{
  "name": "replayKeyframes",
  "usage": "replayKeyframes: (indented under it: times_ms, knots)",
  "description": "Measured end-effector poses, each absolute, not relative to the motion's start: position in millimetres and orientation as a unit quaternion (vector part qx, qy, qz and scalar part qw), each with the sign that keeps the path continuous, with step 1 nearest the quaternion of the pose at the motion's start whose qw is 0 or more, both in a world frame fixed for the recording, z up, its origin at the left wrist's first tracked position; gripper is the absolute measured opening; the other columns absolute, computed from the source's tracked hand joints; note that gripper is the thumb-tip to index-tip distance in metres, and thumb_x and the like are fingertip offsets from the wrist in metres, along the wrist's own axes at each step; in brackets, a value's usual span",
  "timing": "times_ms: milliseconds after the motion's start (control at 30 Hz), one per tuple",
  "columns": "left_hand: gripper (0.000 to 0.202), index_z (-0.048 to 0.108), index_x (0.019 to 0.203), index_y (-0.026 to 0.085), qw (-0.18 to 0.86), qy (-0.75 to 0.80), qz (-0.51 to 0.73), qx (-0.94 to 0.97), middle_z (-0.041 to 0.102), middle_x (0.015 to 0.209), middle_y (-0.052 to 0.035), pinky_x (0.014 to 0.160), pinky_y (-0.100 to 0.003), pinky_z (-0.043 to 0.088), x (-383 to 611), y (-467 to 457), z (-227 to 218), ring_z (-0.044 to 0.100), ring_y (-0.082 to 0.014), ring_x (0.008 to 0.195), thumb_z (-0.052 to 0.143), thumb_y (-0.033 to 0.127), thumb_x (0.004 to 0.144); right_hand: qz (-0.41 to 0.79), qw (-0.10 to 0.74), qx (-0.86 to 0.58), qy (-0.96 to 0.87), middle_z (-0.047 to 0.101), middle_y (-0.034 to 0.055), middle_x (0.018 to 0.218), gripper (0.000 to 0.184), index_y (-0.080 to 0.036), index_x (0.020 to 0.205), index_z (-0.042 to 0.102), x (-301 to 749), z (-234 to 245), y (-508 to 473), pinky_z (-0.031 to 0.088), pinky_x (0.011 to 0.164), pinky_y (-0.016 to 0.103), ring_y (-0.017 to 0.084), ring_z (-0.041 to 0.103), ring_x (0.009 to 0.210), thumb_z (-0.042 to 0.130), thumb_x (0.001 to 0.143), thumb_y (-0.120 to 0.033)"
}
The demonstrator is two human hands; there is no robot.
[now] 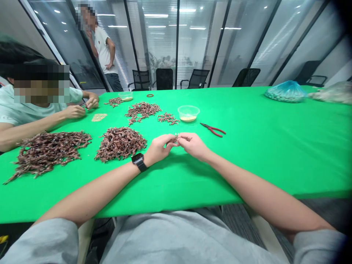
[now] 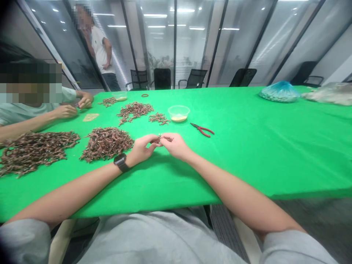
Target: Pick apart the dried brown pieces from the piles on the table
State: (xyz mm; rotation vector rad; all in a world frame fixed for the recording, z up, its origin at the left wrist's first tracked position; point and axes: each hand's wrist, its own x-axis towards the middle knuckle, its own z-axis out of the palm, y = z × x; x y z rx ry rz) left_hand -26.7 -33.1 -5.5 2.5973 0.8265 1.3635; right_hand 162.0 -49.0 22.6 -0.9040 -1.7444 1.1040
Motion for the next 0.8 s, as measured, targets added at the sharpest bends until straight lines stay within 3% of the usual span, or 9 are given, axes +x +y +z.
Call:
replayKeyframes:
  times_ms: [300, 500, 600, 700, 800]
  knots:
    - [0.022, 0.065, 0.105, 0.017, -0.057, 0.221, 0.382, 0.895, 0.071, 0.086, -0.0057, 0.076, -0.027, 0.05, -36, -25, -5, 0.064, -0.0164, 0.082, 0.046, 0.011, 0.097, 0.667, 0.381, -0.411, -0.491, 0.029, -0.0092, 0.051, 0.011, -0.019, 0.064, 0.052, 159, 27, -55, 0.013, 0.037, 0.018, 0.006, 0.017, 0.045, 0.057, 0.072, -0.025]
    - [0.022, 0.065, 0.105, 0.018, -0.07, 0.227, 0.352, 0.905, 0.071, 0.09, -0.0077, 0.077, -0.029, 0.05, -37, -24, -2, 0.064, -0.0174, 0.084, 0.044, 0.015, 0.099, 0.763, 0.314, -0.348, -0.445, 0.024, -0.0103, 0.05, 0.012, -0.02, 0.065, 0.048, 163, 33, -49, 0.008, 0.035, 0.019, 0.008, 0.008, 0.046, 0.054, 0.075, -0.026]
    - [0.018, 0.064, 0.107, 0.018, -0.011, 0.273, 0.422, 0.865, 0.072, 0.092, -0.006, 0.079, -0.027, 0.051, -31, -28, -3, 0.066, -0.0158, 0.085, 0.049, 0.024, 0.1, 0.652, 0.371, -0.373, -0.546, 0.029, -0.0078, 0.051, 0.016, -0.02, 0.068, 0.052, 163, 29, -48, 0.013, 0.039, 0.021, 0.009, 0.016, 0.045, 0.05, 0.08, -0.03]
    - [0.016, 0.063, 0.103, 0.018, 0.05, 0.297, 0.448, 0.841, 0.071, 0.089, -0.0035, 0.075, -0.024, 0.05, -26, -33, -3, 0.066, -0.0136, 0.08, 0.054, 0.03, 0.099, 0.379, 0.437, -0.389, -0.717, 0.039, -0.004, 0.056, 0.024, -0.019, 0.063, 0.052, 164, 23, -48, 0.023, 0.049, 0.024, 0.01, 0.033, 0.052, 0.049, 0.085, -0.029]
    - [0.016, 0.063, 0.104, 0.018, 0.085, 0.305, 0.453, 0.833, 0.072, 0.087, -0.0027, 0.072, -0.023, 0.049, -24, -36, -2, 0.067, -0.0126, 0.077, 0.056, 0.031, 0.098, 0.183, 0.432, -0.362, -0.806, 0.041, -0.0035, 0.057, 0.03, -0.019, 0.063, 0.046, 169, 19, -45, 0.025, 0.057, 0.027, 0.011, 0.037, 0.056, 0.047, 0.091, -0.028]
